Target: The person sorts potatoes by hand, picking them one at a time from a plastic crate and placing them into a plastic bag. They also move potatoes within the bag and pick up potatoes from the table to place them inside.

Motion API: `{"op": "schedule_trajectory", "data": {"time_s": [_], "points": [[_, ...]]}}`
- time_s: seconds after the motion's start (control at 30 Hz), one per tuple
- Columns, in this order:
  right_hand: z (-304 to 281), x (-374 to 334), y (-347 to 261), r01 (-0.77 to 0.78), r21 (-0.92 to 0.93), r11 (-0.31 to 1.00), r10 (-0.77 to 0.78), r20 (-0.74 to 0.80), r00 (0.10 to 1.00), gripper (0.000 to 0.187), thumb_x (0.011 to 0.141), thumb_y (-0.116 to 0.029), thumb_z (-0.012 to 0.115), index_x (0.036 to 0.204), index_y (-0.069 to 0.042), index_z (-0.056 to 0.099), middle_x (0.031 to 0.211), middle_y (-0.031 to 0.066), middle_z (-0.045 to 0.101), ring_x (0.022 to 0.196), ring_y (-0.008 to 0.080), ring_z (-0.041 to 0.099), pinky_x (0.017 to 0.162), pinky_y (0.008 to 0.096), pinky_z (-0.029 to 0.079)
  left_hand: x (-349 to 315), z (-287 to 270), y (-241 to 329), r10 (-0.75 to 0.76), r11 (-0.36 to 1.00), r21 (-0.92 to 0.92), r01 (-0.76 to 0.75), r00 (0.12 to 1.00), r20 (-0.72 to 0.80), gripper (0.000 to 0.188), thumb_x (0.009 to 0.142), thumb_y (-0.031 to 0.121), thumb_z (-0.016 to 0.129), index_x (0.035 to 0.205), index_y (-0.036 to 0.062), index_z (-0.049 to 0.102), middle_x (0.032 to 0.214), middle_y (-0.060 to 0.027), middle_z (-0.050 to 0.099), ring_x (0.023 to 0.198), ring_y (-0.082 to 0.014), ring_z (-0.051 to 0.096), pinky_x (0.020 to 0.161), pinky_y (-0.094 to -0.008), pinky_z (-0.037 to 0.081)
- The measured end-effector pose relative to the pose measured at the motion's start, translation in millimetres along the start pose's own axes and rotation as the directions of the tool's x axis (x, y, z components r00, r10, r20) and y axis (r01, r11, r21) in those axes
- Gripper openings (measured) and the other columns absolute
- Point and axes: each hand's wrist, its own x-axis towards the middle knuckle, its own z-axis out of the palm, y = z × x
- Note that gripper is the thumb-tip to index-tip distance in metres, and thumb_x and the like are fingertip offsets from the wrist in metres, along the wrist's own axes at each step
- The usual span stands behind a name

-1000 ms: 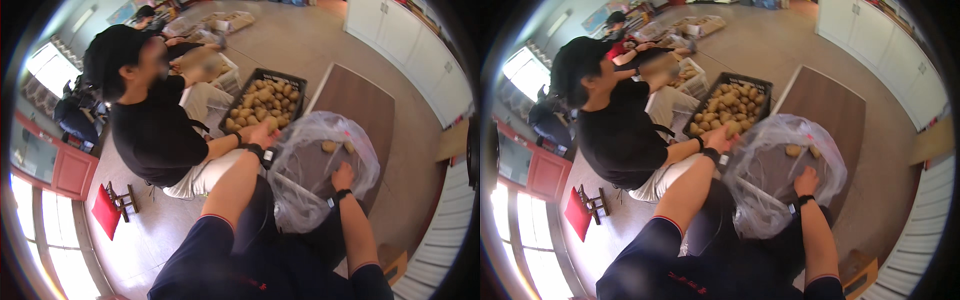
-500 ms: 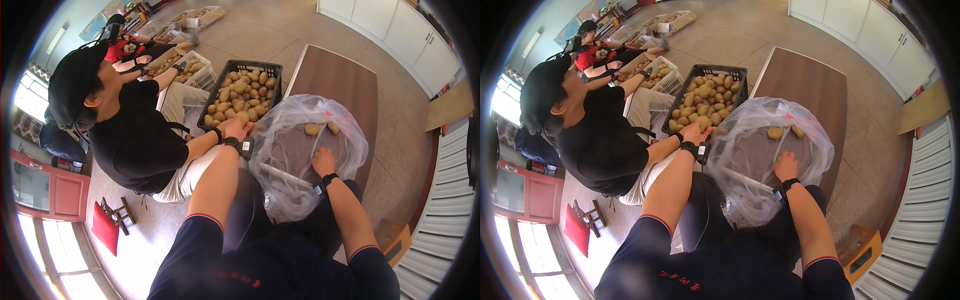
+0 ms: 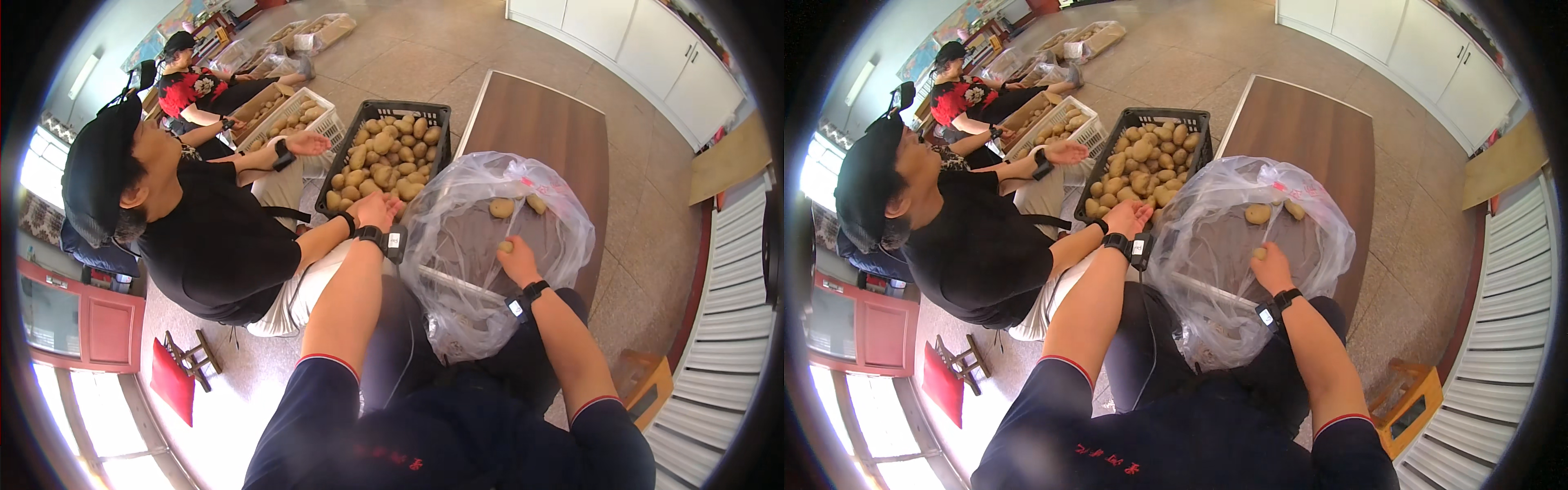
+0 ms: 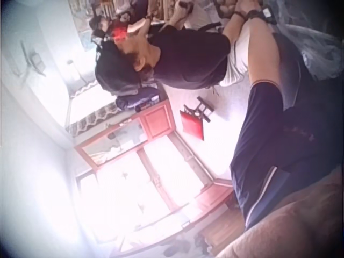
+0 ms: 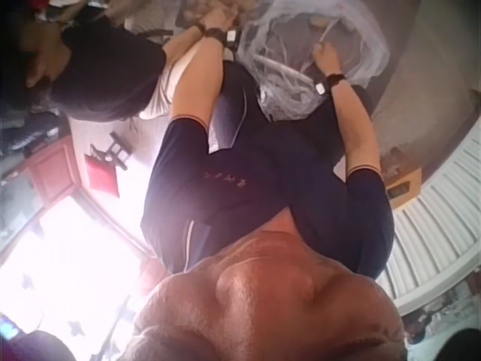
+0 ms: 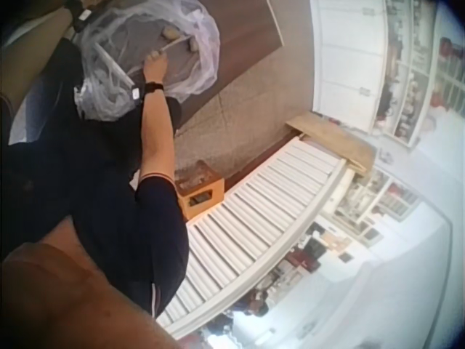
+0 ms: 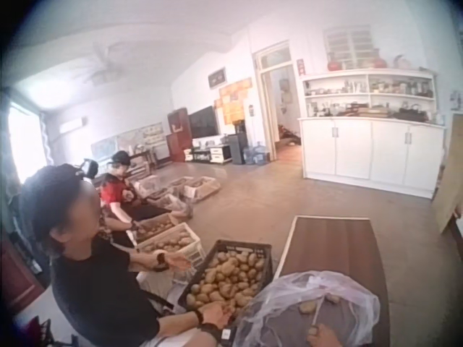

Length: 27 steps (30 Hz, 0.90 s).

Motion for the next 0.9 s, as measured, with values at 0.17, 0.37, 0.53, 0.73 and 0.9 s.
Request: {"op": "schedule_trajectory", "data": {"time_s": [0.17, 0.37, 0.53, 0.73, 0.9], "points": [[2, 5, -9, -0.162, 0.279, 0.946, 0.127, 0.14, 0.982, 0.049, 0.083, -0.037, 0.065, 0.111, 0.003, 0.057, 0.094, 0.0191, 0.066, 0.081, 0.0299, 0.065, 0.071, 0.0377, 0.051, -55, 36, 19, 0.001, 0.988, 0.154, -0.013, 0.997, 0.074, 0.022, 0.098, 0.019, 0.044, 0.115, 0.0056, 0.047, 0.097, -0.0096, 0.056, 0.075, -0.0243, 0.061, 0.067, -0.0389, 0.058], [-16, 6, -64, -0.407, 0.528, 0.745, 0.216, 0.387, 0.897, 0.05, 0.094, -0.05, 0.05, 0.099, -0.001, 0.06, 0.071, 0.0056, 0.057, 0.049, 0.0102, 0.048, 0.04, 0.0266, 0.035, -91, 56, 19, -0.121, 0.9, 0.436, -0.021, 0.948, 0.294, 0.025, 0.096, 0.023, 0.049, 0.111, 0.0039, 0.052, 0.1, -0.0111, 0.062, 0.071, -0.0207, 0.062, 0.062, -0.0342, 0.055], [-17, 10, -108, -0.36, 0.562, 0.745, 0.105, 0.434, 0.895, 0.049, 0.096, -0.051, 0.046, 0.097, -0.003, 0.059, 0.069, 0.0037, 0.056, 0.051, 0.0109, 0.049, 0.044, 0.0261, 0.036, -101, 69, 4, -0.321, 0.794, 0.607, 0.032, 0.87, 0.373, 0.034, 0.095, 0.033, 0.053, 0.114, 0.0055, 0.051, 0.103, -0.0119, 0.061, 0.079, -0.0243, 0.065, 0.065, -0.0352, 0.055], [-6, 18, -136, -0.233, 0.616, 0.753, -0.077, 0.434, 0.898, 0.046, 0.099, -0.045, 0.043, 0.103, -0.003, 0.06, 0.073, 0.0044, 0.059, 0.054, 0.0111, 0.051, 0.049, 0.0261, 0.041, -106, 79, -6, -0.465, 0.755, 0.636, 0.159, 0.813, 0.35, 0.04, 0.096, 0.043, 0.051, 0.117, 0.0082, 0.052, 0.106, -0.0122, 0.06, 0.079, -0.0247, 0.064, 0.064, -0.0342, 0.054], [0, 29, -124, -0.187, 0.607, 0.772, -0.117, 0.426, 0.897, 0.041, 0.098, -0.038, 0.047, 0.109, 0.0, 0.059, 0.076, 0.0086, 0.063, 0.063, 0.0195, 0.06, 0.061, 0.0311, 0.048, -93, 69, 0, -0.504, 0.756, 0.625, 0.192, 0.78, 0.371, 0.036, 0.097, 0.042, 0.05, 0.11, 0.0092, 0.055, 0.094, -0.0089, 0.063, 0.069, -0.0203, 0.061, 0.057, -0.0324, 0.05]]}}
